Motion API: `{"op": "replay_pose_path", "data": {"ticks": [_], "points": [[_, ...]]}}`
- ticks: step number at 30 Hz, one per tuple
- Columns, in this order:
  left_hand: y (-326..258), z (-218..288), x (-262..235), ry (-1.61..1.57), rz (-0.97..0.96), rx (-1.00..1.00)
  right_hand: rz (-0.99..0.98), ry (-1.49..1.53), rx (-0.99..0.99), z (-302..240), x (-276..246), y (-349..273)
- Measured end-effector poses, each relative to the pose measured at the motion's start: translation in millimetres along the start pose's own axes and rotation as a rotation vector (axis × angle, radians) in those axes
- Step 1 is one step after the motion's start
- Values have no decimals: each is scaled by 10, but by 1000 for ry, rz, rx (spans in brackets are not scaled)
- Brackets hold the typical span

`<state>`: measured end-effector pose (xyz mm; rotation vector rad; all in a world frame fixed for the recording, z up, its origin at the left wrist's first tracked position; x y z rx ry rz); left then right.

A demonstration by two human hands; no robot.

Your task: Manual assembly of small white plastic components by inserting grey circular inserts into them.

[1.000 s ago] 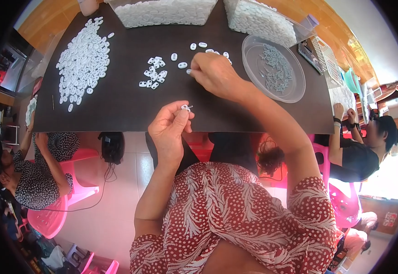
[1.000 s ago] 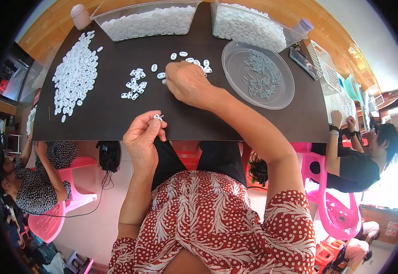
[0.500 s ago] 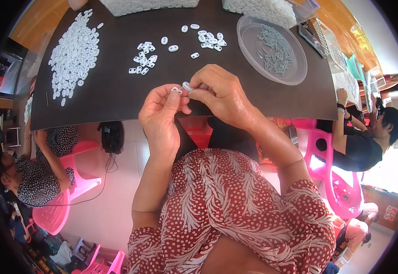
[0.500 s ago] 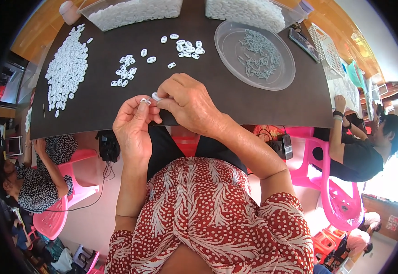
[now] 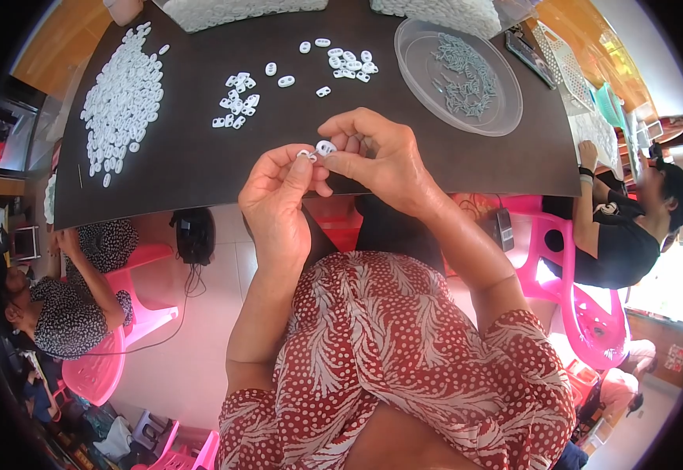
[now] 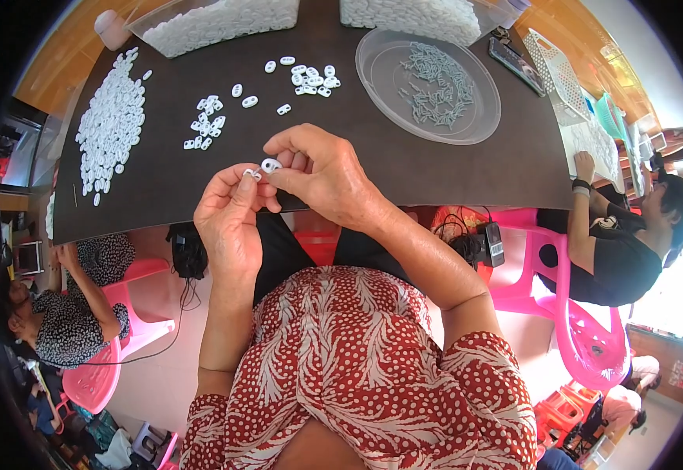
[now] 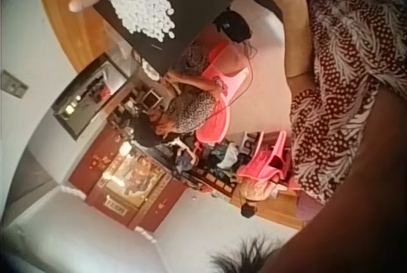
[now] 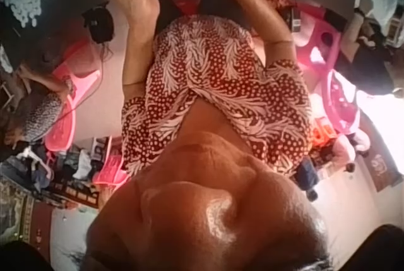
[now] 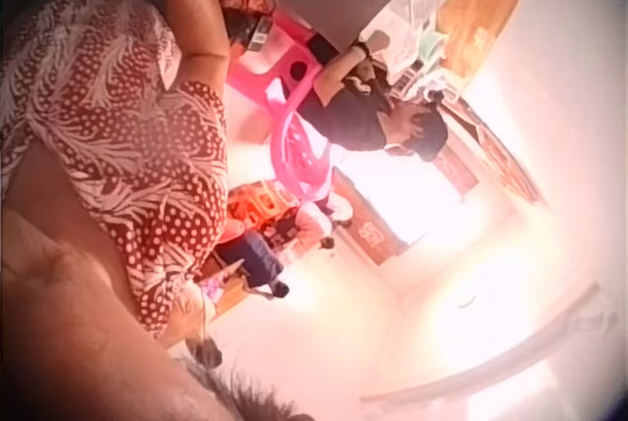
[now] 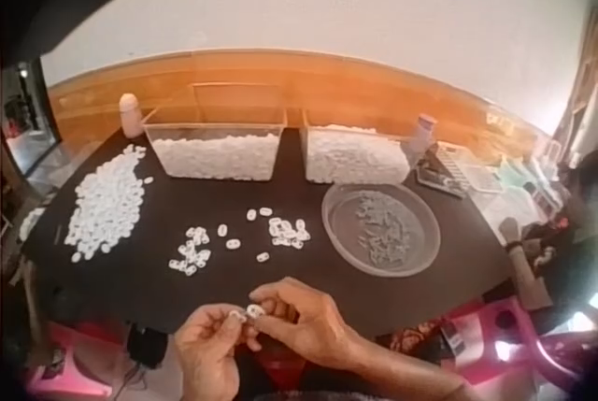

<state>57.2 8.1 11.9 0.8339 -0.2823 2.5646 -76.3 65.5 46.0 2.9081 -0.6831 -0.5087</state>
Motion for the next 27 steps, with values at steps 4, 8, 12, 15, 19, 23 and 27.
{"op": "replay_pose_path", "data": {"ticks": [4,8,12,15,19,23,27], "points": [[-22,-13,3,51,7,-16,-57,177,25,157,-4,-4],[-43,-10,16,73,12,-28,-50,479,130,163,2,-32],[-54,-8,-5,145,17,14,-13,380,192,157,-79,-42],[-90,12,39,171,18,58,-35,423,248,175,-84,-33],[-115,-9,43,240,43,126,-15,504,290,202,-60,-45],[-136,-20,28,314,59,157,-6,497,290,221,-50,-52],[-140,-10,37,349,74,157,-4,446,249,209,-36,-60]]}}
Point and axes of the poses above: each hand's wrist, its own y-axis towards the middle knuckle, its own x-axis out of the palm, z = x × y, the point moved 2 cm from there along y, towards the middle knuckle, and after that the axes turned 3 degrees about z, right-handed, at the moved point
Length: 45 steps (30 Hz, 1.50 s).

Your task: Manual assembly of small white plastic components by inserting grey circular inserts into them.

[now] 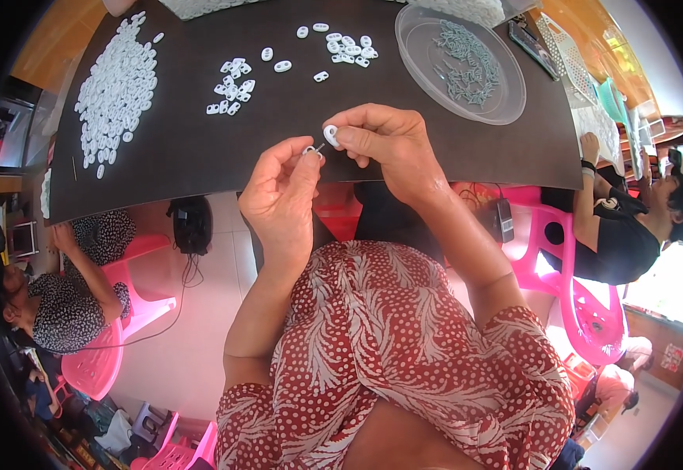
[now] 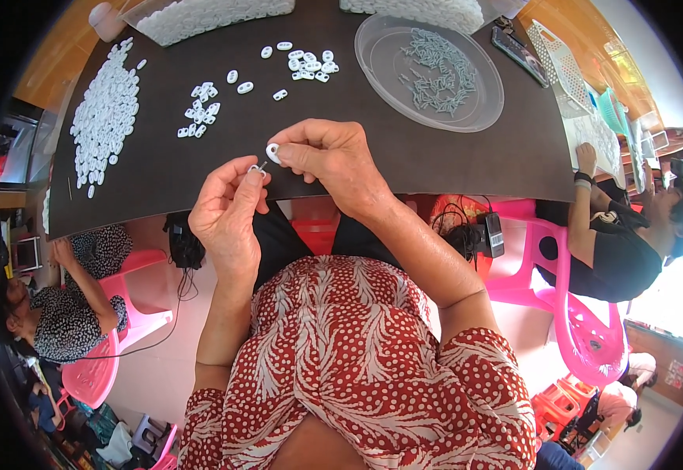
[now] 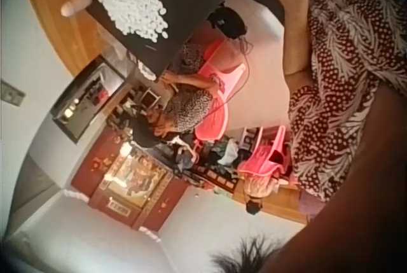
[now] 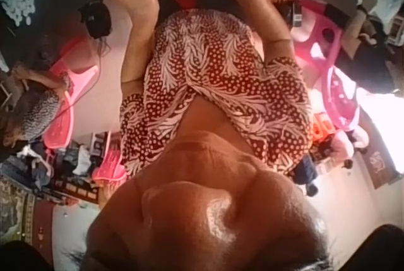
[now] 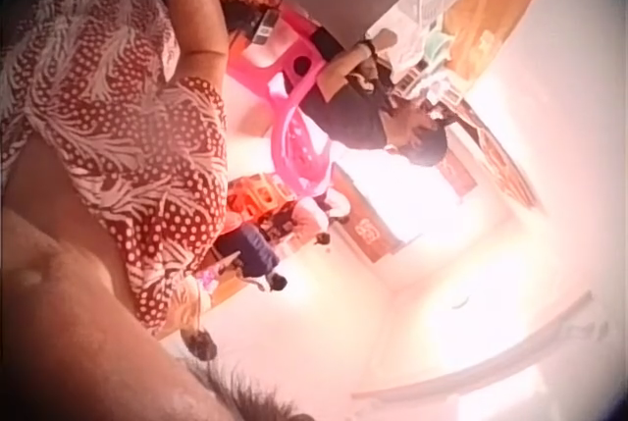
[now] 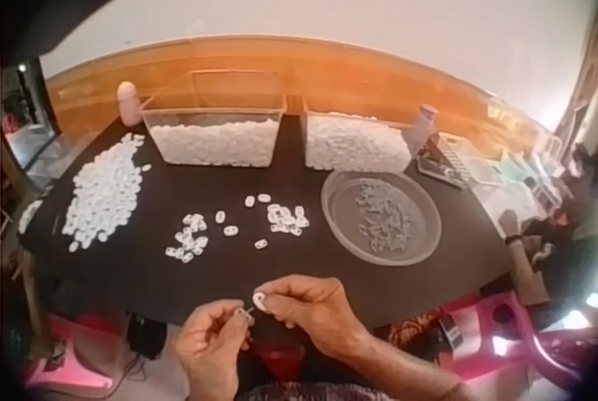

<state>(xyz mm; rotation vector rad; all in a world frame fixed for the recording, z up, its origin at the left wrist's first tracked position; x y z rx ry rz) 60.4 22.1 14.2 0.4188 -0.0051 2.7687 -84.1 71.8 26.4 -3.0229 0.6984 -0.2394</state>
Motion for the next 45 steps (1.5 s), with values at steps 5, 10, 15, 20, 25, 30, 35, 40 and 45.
{"op": "replay_pose_path", "data": {"ticks": [5,10,15,20,25,30,35,40,45], "points": [[-13,-24,8,0,17,18,-2,-67,-21,5,27,-7],[-11,-56,-8,-15,20,22,-2,-79,-34,24,47,-11],[-10,-61,0,42,29,41,30,-151,-112,52,68,-4],[-17,-76,-3,64,38,57,47,-238,-211,67,73,-3],[-15,-129,-22,108,52,80,52,-248,-227,107,76,0],[-31,-93,-20,81,65,64,58,-249,-210,113,89,-27],[-34,-95,-16,95,76,53,52,-218,-148,65,141,-47],[-17,-114,16,105,91,77,46,-291,-192,70,148,-51],[-12,-150,-4,-6,65,39,67,-228,-168,100,208,-78]]}}
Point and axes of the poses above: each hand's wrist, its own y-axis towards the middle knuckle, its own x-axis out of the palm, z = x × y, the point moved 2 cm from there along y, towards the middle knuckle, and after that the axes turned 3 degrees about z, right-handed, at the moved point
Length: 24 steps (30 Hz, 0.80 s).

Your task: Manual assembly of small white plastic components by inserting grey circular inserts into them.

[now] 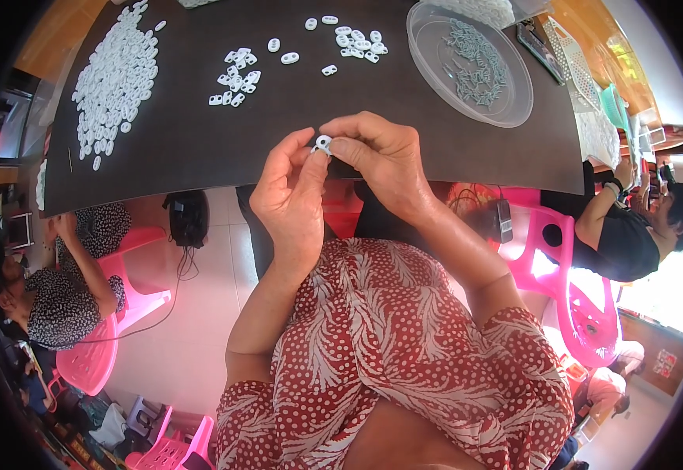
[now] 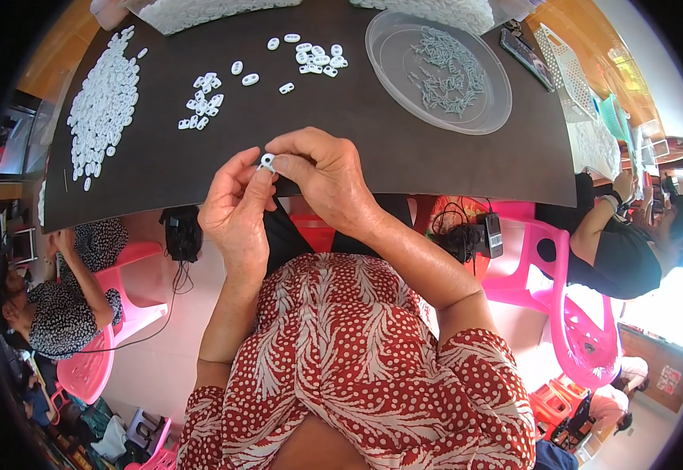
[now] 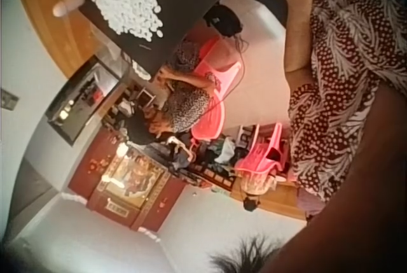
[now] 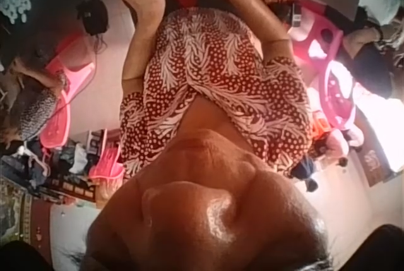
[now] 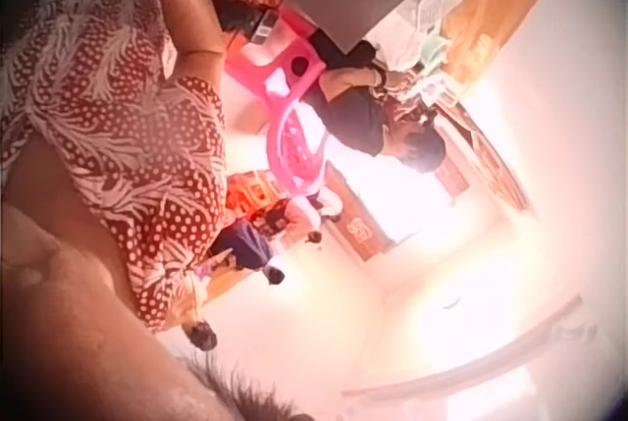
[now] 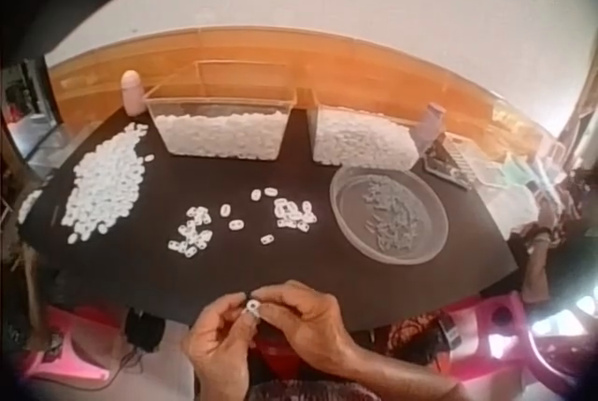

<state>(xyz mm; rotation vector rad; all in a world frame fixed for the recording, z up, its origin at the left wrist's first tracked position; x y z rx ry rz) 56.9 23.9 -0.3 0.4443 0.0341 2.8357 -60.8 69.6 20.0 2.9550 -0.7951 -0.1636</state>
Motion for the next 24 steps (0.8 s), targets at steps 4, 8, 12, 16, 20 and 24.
{"op": "replay_pose_path", "data": {"ticks": [4,8,12,16,20,24], "points": [[-3,-13,6,-76,-4,-75,18,20,7,23,-17,-6],[-14,-19,6,-115,26,-60,32,-2,-49,56,-1,-22],[-37,-1,20,-88,62,-64,45,22,-43,57,17,-45],[-38,-12,29,-110,72,-50,69,7,-96,66,32,-66],[-14,11,7,-133,55,-101,37,-139,-166,8,17,-110],[5,29,11,-200,45,-197,78,-280,-358,-16,25,-119]]}}
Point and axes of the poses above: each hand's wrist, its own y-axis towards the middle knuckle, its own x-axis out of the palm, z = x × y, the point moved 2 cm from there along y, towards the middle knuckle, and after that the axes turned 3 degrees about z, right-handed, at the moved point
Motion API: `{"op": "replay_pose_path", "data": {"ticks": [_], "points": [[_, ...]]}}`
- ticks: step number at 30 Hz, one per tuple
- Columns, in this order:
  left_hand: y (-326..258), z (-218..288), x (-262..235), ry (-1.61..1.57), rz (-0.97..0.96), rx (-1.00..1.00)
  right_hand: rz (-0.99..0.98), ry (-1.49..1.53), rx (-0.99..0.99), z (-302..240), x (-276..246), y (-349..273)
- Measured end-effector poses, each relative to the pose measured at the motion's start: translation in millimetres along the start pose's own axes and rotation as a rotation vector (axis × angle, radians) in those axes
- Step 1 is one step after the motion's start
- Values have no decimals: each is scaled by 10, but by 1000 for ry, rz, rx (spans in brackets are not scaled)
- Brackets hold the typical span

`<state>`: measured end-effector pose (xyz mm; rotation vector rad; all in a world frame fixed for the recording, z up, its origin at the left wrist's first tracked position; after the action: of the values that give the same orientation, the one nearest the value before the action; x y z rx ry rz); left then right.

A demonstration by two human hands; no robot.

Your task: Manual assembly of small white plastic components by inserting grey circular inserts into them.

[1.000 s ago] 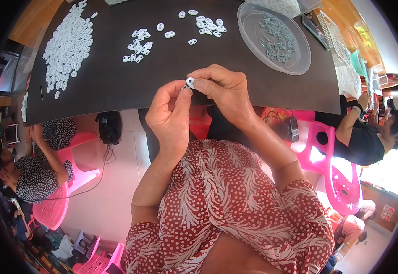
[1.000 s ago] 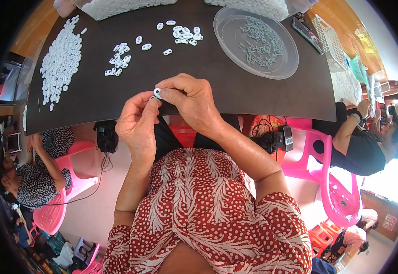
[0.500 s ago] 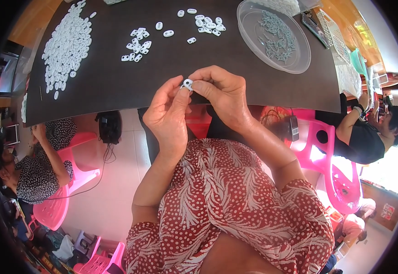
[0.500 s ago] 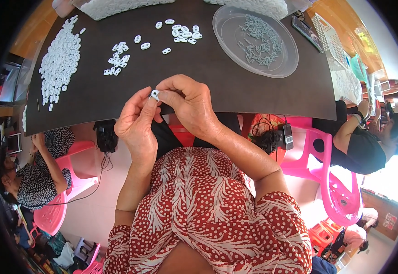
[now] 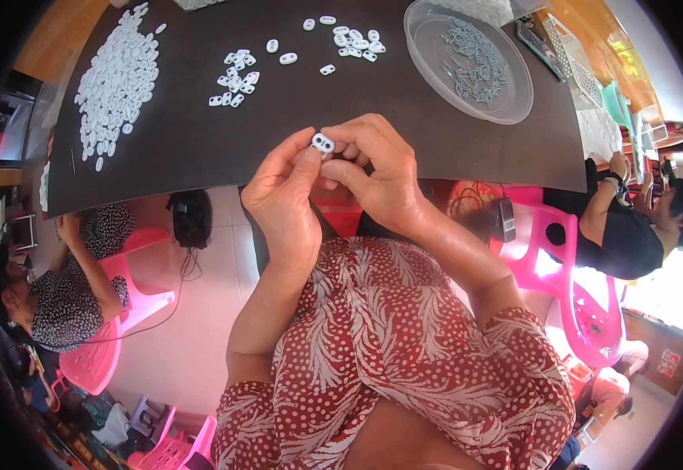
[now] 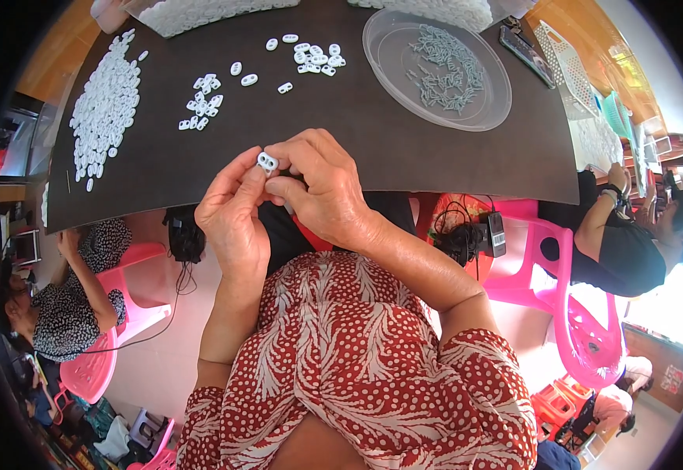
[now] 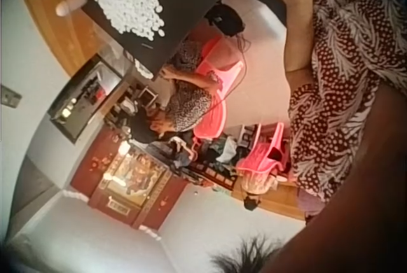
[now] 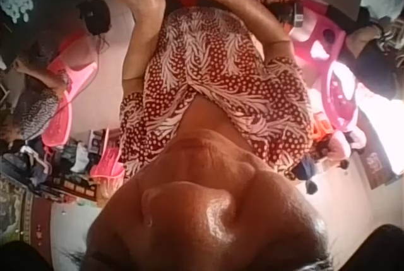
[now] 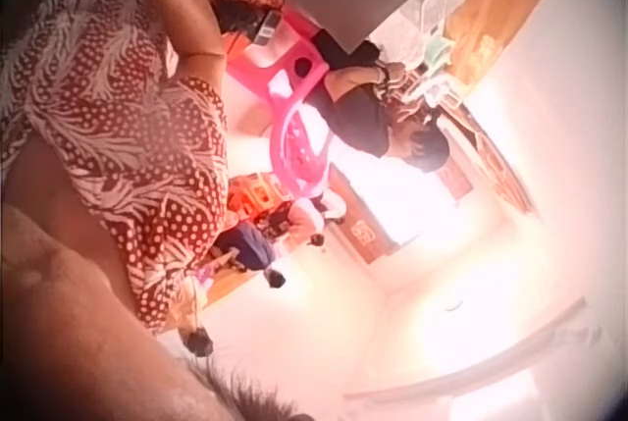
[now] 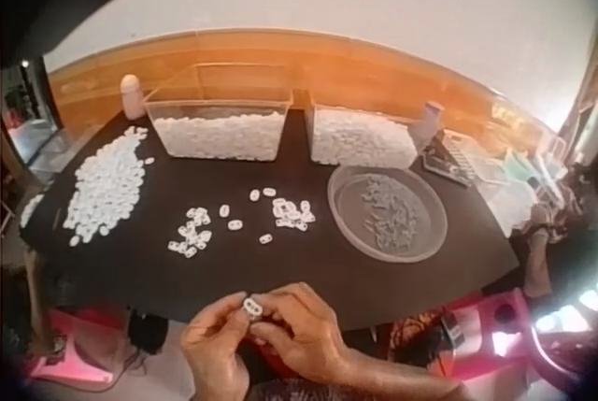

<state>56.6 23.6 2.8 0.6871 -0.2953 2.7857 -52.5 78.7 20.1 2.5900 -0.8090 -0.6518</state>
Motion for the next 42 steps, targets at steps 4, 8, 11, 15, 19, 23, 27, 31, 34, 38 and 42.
{"op": "replay_pose_path", "data": {"ticks": [4,8,11,15,19,23,27,31,34,38,42], "points": [[-20,38,18,-6,-27,-7,46,-67,-147,1,-24,13],[2,37,-9,4,-99,-17,73,-62,-152,21,-42,11],[20,50,-12,24,-171,22,76,-29,-126,27,-63,2],[49,23,-37,70,-264,56,86,-4,-132,42,-96,-16],[66,29,-46,110,-314,79,75,7,-129,52,-116,-34],[42,62,-10,134,-303,85,74,-6,-131,32,-143,-36],[53,62,-23,176,-335,94,69,9,-100,18,-151,-48],[38,87,-15,219,-366,90,53,88,-48,22,-179,-38],[22,78,-13,219,-347,113,15,98,-4,1,-190,-41],[-24,53,6,244,-293,167,16,77,-49,-7,-180,-46],[-73,53,42,173,-262,163,0,117,4,-52,-172,-58]]}}
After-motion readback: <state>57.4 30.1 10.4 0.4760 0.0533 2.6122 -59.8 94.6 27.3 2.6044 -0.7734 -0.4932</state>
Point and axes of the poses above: each hand's wrist, its own y-axis towards the middle knuckle, its own x-axis out of the palm, z = x × y, the point moved 2 cm from there along y, towards the middle knuckle, and after that the axes turned 3 degrees about z, right-handed, at the moved point
